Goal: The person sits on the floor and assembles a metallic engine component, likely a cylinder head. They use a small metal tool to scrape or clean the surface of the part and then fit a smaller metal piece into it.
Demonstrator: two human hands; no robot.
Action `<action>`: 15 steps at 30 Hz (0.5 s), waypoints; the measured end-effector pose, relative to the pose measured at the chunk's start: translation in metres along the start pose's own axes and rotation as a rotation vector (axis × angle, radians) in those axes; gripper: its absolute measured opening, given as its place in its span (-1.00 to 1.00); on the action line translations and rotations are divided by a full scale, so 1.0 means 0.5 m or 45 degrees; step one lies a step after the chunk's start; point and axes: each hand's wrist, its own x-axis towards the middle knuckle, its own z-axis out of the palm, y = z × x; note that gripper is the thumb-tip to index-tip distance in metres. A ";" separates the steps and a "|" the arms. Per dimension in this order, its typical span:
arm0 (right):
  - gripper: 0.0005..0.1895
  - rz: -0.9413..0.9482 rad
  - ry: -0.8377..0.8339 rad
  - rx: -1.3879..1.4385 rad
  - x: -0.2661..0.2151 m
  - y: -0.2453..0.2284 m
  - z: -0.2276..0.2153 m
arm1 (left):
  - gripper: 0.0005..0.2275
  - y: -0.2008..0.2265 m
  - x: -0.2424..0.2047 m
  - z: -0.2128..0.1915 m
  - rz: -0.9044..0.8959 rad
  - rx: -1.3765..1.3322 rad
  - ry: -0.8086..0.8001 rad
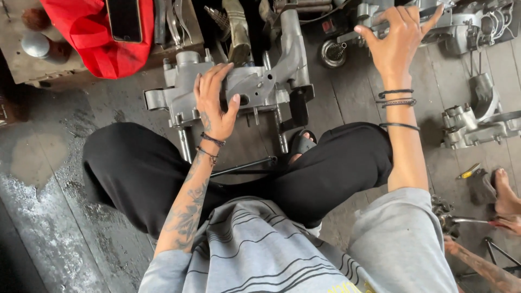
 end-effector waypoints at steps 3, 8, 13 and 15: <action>-0.37 0.019 0.023 -0.025 0.006 -0.019 -0.020 | -0.43 -0.006 0.002 -0.003 0.010 -0.005 -0.004; -0.33 0.086 0.024 -0.081 0.007 -0.087 -0.085 | -0.44 -0.003 -0.001 -0.007 -0.004 -0.017 -0.027; -0.23 0.425 0.147 0.591 0.025 -0.096 -0.096 | -0.43 -0.007 -0.002 -0.010 0.010 0.005 -0.065; -0.52 0.926 0.014 1.107 0.105 -0.174 -0.156 | -0.44 -0.011 -0.008 -0.010 0.008 -0.003 -0.079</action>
